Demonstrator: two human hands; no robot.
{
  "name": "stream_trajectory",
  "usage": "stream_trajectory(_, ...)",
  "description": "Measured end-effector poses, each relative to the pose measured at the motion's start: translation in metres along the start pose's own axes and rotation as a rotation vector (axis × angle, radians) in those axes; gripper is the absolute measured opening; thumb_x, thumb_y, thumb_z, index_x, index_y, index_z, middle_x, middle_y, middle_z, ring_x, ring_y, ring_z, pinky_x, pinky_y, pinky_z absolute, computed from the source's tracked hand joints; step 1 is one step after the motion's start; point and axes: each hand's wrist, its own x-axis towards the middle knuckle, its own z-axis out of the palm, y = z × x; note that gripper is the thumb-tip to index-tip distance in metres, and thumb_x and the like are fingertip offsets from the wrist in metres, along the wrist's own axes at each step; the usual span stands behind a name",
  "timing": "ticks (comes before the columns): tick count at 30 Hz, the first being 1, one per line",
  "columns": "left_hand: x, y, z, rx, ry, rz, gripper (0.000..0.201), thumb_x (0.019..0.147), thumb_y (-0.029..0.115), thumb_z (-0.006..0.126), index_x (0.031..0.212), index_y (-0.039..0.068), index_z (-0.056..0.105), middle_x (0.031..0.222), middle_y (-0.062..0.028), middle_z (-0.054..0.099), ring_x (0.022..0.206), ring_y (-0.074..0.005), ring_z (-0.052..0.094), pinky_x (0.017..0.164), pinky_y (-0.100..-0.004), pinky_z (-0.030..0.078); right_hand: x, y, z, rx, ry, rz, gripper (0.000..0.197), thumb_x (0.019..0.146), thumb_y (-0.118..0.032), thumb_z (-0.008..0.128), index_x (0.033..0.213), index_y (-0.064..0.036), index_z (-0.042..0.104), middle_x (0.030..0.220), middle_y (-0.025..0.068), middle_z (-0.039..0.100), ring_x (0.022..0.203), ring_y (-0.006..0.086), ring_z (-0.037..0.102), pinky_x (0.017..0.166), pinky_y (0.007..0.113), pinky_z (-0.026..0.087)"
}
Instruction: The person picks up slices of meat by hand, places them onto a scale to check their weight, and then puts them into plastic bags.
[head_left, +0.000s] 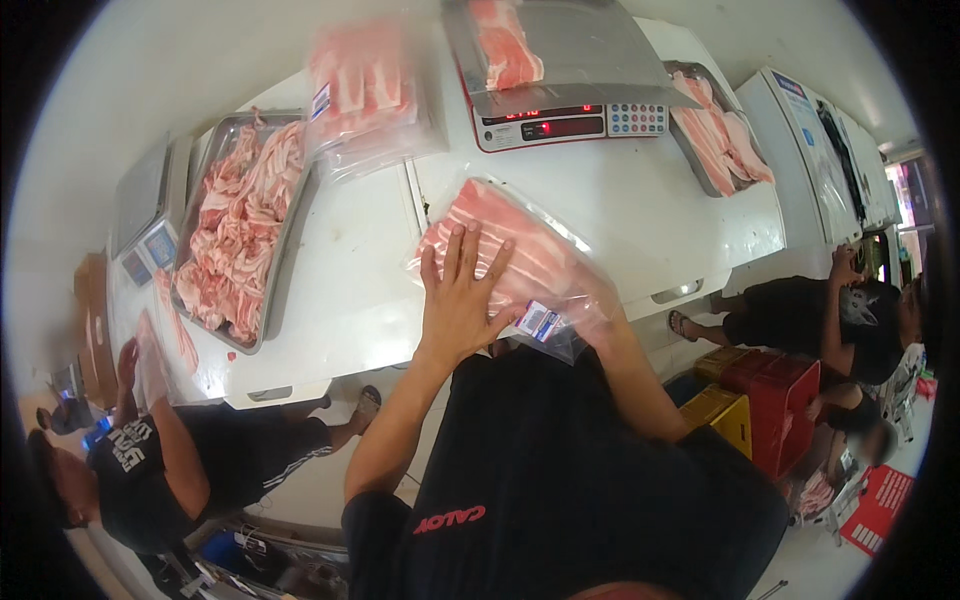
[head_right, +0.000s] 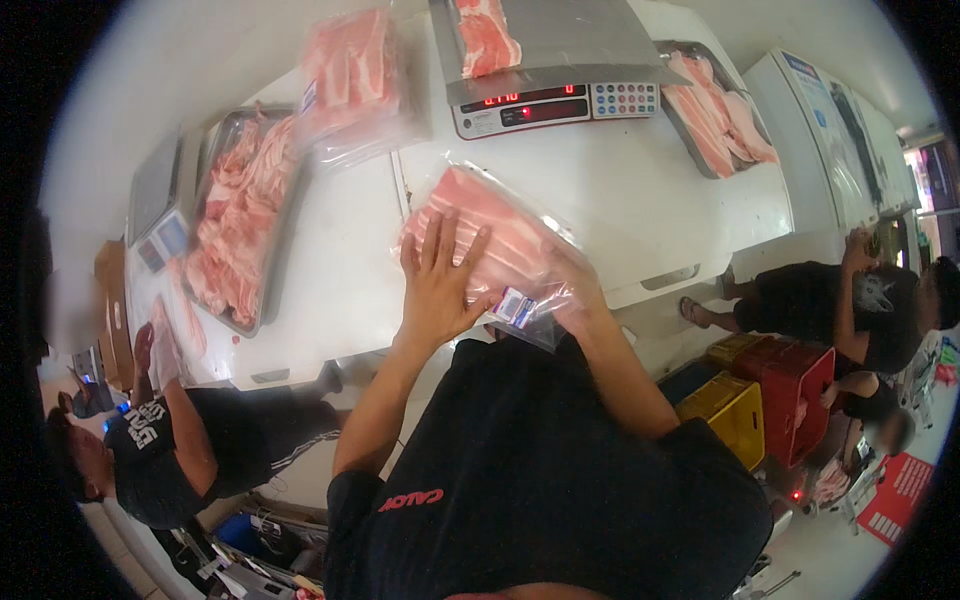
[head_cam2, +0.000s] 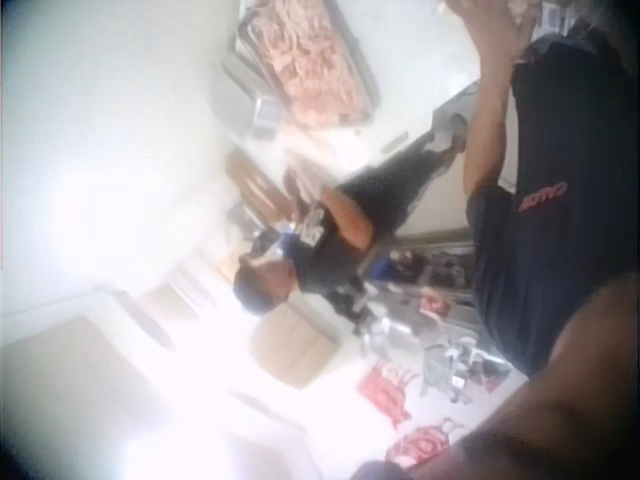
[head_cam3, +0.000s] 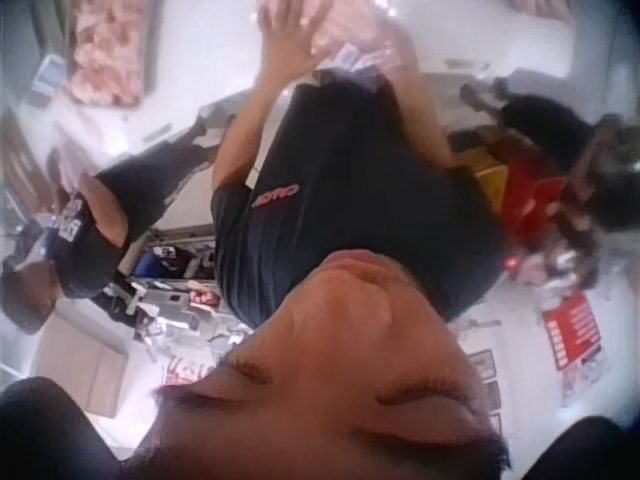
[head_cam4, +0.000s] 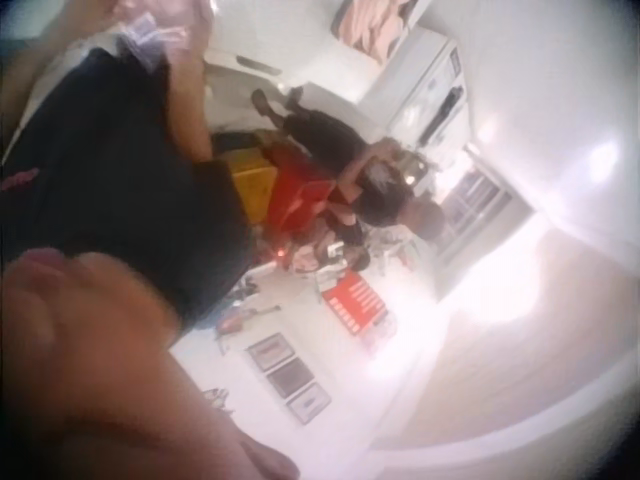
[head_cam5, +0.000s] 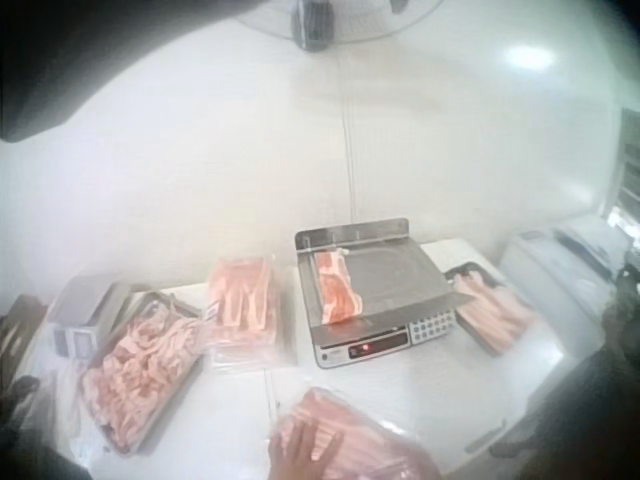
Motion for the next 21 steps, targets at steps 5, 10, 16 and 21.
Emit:
stream_trajectory(5,-0.007,0.007,0.002,-0.014,-0.028,0.033,0.082,0.095,0.076,0.051,0.161,0.026,0.047,0.173,-0.0241,0.022,0.162,-0.0427,0.014,0.123,-0.0660,0.007,-0.016,-0.001,-0.023,-0.478,0.182,-0.025,0.052,0.104,-0.030,0.067,0.143,0.0022,0.057,0.097,0.0089,0.073,0.066,0.0123,0.068,0.050,0.025,0.053)
stream_trajectory(10,-0.011,0.010,0.003,-0.005,-0.063,0.057,0.079,0.095,0.075,0.052,0.160,0.030,0.048,0.174,-0.0235,0.021,0.162,-0.0435,0.014,0.123,-0.0674,0.008,-0.014,0.009,-0.019,-0.577,0.371,-0.137,0.044,0.106,-0.031,0.066,0.134,0.0027,0.062,0.065,0.0044,0.066,0.046,0.0100,0.058,0.038,0.024,0.040)
stream_trajectory(16,-0.018,0.013,0.000,-0.022,-0.071,0.080,0.078,0.094,0.073,0.055,0.159,0.031,0.050,0.173,-0.0225,0.023,0.160,-0.0430,0.018,0.122,-0.0670,0.011,-0.020,0.024,-0.033,-0.527,0.449,-0.284,0.044,0.107,-0.034,0.065,0.131,0.0021,0.062,0.083,0.0063,0.073,0.063,0.0106,0.067,0.053,0.026,0.050)
stream_trajectory(21,-0.021,0.011,0.000,-0.131,0.001,0.165,0.069,0.096,0.061,0.061,0.150,0.018,0.059,0.161,-0.0224,0.043,0.148,-0.0427,0.039,0.118,-0.0631,0.024,-0.053,0.024,-0.055,-1.560,0.144,-0.831,0.040,0.107,-0.023,0.059,0.138,0.0022,0.058,0.121,0.0153,0.071,0.107,0.0275,0.070,0.090,0.041,0.056)
